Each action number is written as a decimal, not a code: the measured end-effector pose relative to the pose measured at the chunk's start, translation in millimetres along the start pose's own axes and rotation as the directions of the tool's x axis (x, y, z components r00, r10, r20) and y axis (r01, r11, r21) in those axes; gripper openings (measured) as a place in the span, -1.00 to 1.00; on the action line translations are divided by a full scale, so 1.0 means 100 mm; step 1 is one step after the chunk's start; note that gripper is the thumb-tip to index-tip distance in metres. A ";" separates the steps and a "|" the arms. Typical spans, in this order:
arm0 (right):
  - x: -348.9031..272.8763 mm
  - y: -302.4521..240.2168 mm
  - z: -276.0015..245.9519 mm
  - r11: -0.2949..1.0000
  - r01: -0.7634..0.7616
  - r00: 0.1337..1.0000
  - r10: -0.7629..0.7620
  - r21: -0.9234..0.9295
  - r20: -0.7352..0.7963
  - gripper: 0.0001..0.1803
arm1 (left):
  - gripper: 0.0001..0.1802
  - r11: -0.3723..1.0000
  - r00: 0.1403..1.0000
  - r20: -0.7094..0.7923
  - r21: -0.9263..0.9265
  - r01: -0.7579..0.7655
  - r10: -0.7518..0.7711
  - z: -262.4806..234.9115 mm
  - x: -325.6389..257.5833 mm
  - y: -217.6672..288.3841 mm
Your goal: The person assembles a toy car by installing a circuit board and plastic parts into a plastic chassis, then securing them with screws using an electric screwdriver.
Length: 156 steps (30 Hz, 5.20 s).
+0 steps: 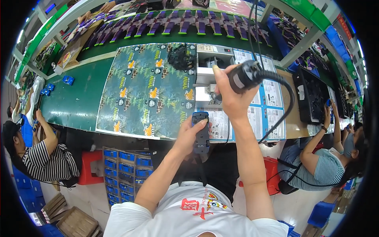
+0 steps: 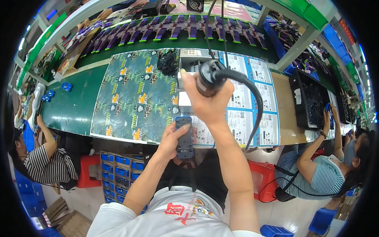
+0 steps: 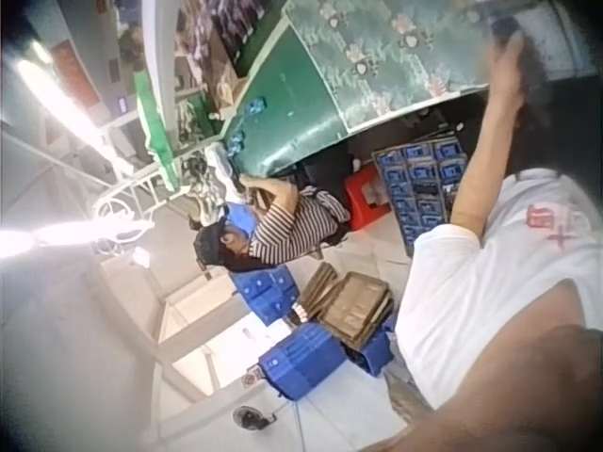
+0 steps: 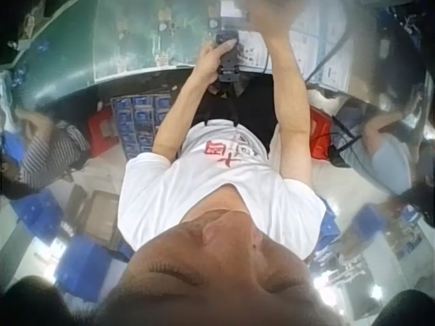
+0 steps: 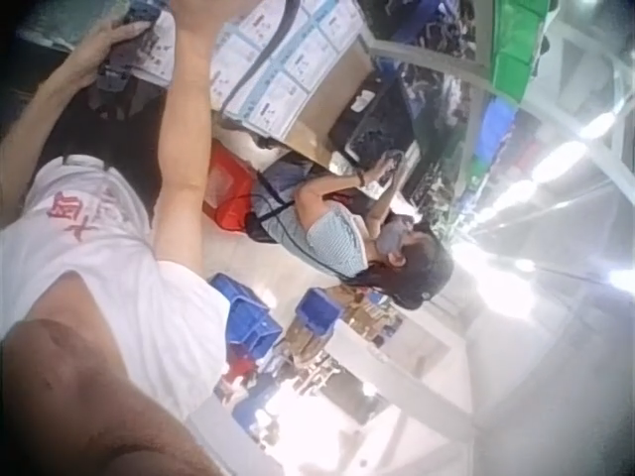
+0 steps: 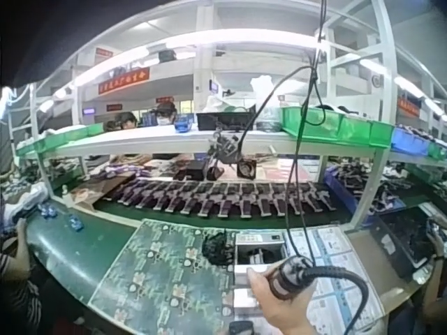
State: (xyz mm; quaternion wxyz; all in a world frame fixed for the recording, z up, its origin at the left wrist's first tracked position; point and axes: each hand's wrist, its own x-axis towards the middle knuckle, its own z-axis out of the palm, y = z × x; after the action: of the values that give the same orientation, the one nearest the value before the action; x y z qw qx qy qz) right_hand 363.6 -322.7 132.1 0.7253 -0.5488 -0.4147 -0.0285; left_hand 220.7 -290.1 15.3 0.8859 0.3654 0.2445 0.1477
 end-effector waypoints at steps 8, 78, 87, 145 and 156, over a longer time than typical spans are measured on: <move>-0.10 -0.17 -0.17 0.930 -0.266 0.958 0.285 0.254 -0.041 -0.87 | -0.72 0.996 0.997 0.035 0.046 -0.072 0.071 0.03 -0.01 -0.06; -0.67 -0.58 -0.12 0.742 -0.301 0.953 0.218 0.599 0.210 -0.81 | -0.37 0.947 0.989 -0.079 -0.287 -0.145 0.127 -0.30 0.03 0.13; -0.80 -0.41 -0.03 0.850 -0.284 0.955 0.209 0.443 0.211 -0.84 | -0.37 0.955 0.986 -0.080 -0.250 -0.161 0.146 -0.29 0.03 0.10; -0.82 -0.42 -0.29 0.724 -0.246 0.837 -0.176 0.644 0.518 -0.68 | -0.69 0.902 0.960 -0.029 -0.353 0.250 -0.278 -0.03 -0.08 0.20; -0.78 -0.42 -0.33 0.738 -0.192 0.841 -0.217 0.647 0.496 -0.68 | -0.65 0.897 0.975 0.061 -0.382 0.221 -0.214 -0.08 -0.09 0.16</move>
State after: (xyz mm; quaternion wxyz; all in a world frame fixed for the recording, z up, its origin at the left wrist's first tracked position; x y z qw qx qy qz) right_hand 310.7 -398.6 113.6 0.7258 -0.2302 -0.5872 0.2746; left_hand 207.5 -278.2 24.3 0.9536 0.1552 0.2420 0.0898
